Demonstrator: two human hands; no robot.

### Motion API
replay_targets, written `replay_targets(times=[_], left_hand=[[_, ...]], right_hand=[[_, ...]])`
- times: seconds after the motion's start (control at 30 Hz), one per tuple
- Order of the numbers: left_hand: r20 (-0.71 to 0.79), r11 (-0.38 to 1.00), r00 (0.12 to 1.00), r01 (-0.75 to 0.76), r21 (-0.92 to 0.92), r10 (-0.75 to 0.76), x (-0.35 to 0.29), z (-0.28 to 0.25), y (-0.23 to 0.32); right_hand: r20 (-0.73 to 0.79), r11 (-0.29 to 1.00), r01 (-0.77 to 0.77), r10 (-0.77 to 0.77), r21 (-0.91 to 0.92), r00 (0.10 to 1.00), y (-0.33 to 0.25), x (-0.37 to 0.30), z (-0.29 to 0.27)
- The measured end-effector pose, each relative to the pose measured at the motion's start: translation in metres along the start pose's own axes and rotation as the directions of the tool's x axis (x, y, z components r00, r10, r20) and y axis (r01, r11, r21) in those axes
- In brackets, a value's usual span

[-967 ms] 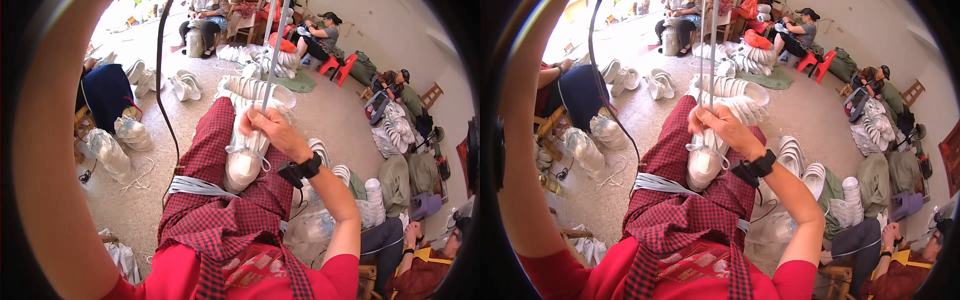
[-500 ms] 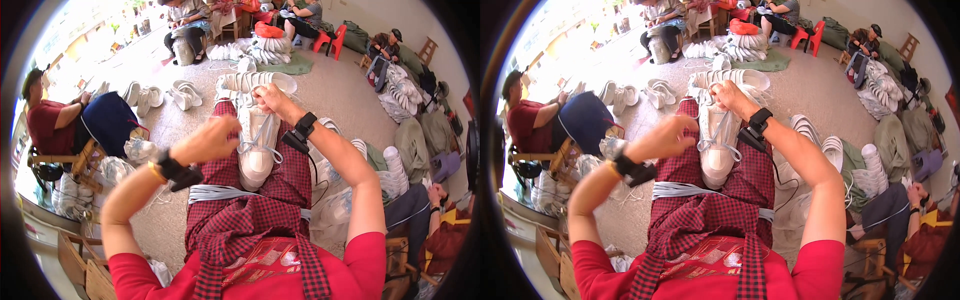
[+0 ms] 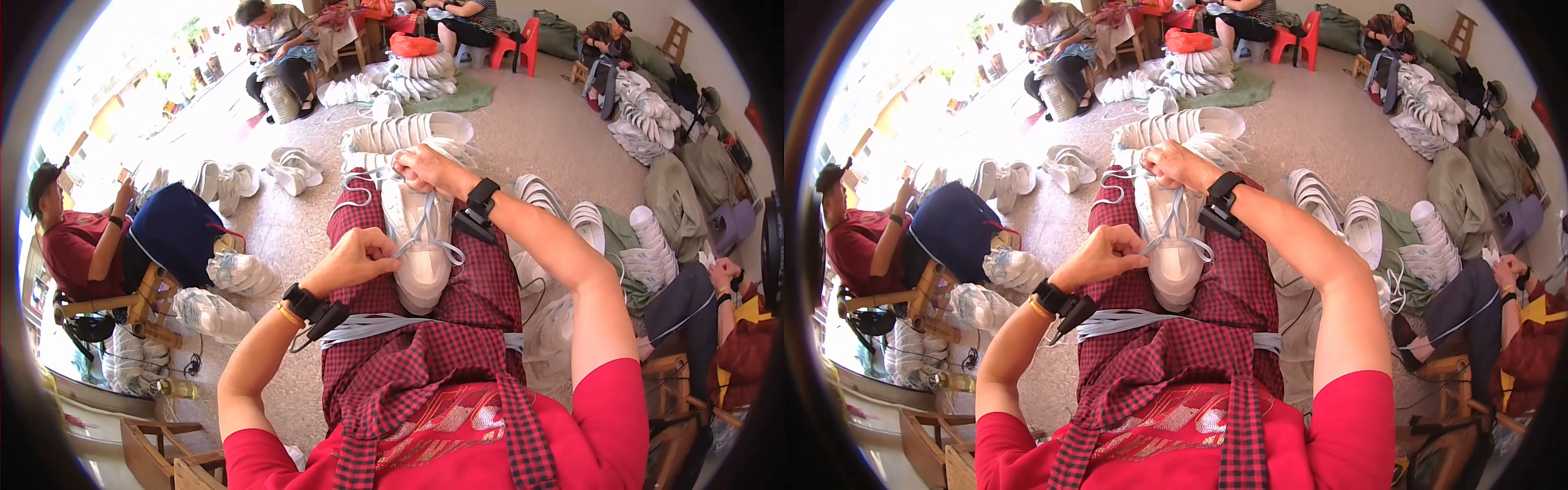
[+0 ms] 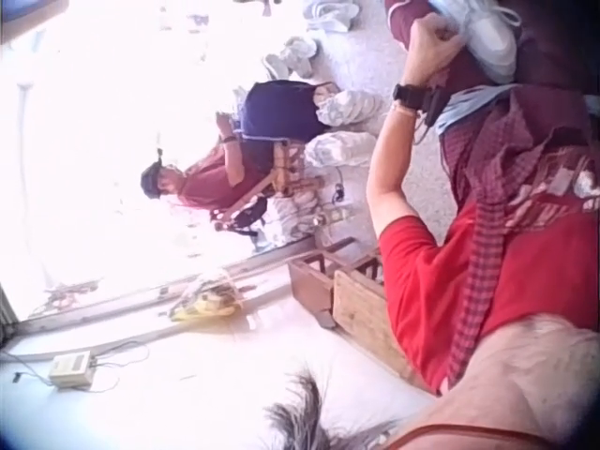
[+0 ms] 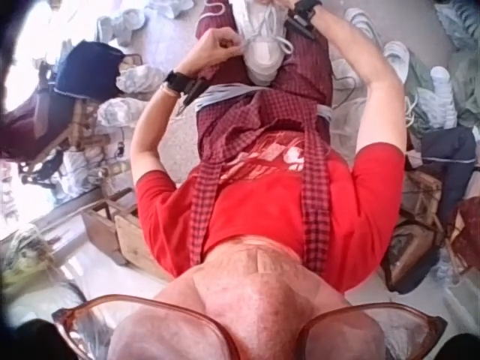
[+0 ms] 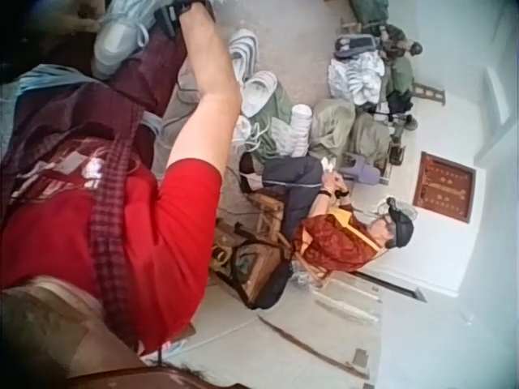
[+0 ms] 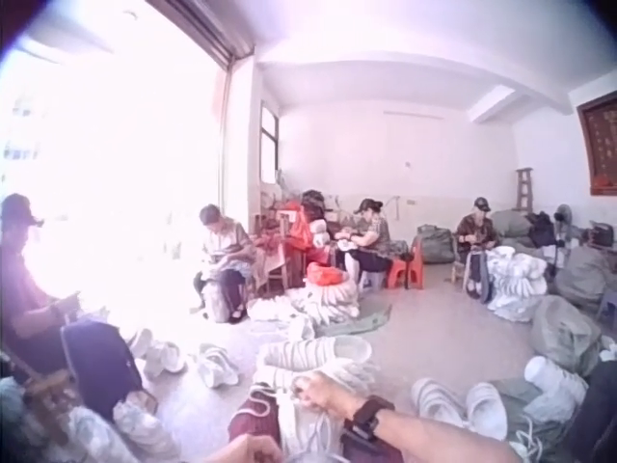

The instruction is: The recorder is lacing a white sneaker while sitting in a shoe assembly workshop.

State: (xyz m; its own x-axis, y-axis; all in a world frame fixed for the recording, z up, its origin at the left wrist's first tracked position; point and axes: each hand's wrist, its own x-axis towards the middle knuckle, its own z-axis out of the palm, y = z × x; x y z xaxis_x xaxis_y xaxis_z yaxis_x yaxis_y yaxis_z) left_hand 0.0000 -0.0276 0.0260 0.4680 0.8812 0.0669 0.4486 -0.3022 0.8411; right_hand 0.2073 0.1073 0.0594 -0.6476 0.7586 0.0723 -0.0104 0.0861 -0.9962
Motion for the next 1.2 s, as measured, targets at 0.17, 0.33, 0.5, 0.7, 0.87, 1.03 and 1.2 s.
replay_targets(times=[0.17,0.33,0.5,0.7,0.87,1.03,1.2], left_hand=[[-0.09,0.988,0.984,-0.15,0.047,0.154,-0.007,0.012,0.015],[-0.343,0.744,0.736,-0.315,0.589,0.584,0.004,0.025,0.012],[-0.403,0.788,0.853,-0.014,0.616,0.33,-0.004,0.03,0.023],[-0.224,0.693,0.793,-0.311,0.65,0.566,-0.036,0.043,0.058],[0.063,0.708,0.899,-0.383,0.593,0.433,-0.027,0.078,0.036],[0.132,0.667,0.908,-0.385,0.638,0.398,-0.029,0.08,0.023],[0.055,0.772,0.911,-0.378,0.51,0.41,-0.025,0.066,0.035]], right_hand=[[0.015,0.998,0.01,-0.011,0.06,1.0,0.004,0.0,0.001],[0.069,0.996,0.079,-0.081,0.032,0.994,0.008,0.001,-0.002],[0.079,0.966,0.233,-0.225,-0.111,0.971,0.008,-0.001,0.004],[-0.019,0.999,0.039,-0.039,0.025,0.999,0.006,0.002,0.006],[0.285,-0.001,0.55,-0.856,-0.835,0.431,0.006,0.054,-0.026],[0.251,-0.109,0.4,-0.913,-0.91,0.321,-0.14,0.07,0.014],[0.15,0.196,0.535,-0.832,-0.822,0.534,-0.141,0.044,0.026]])
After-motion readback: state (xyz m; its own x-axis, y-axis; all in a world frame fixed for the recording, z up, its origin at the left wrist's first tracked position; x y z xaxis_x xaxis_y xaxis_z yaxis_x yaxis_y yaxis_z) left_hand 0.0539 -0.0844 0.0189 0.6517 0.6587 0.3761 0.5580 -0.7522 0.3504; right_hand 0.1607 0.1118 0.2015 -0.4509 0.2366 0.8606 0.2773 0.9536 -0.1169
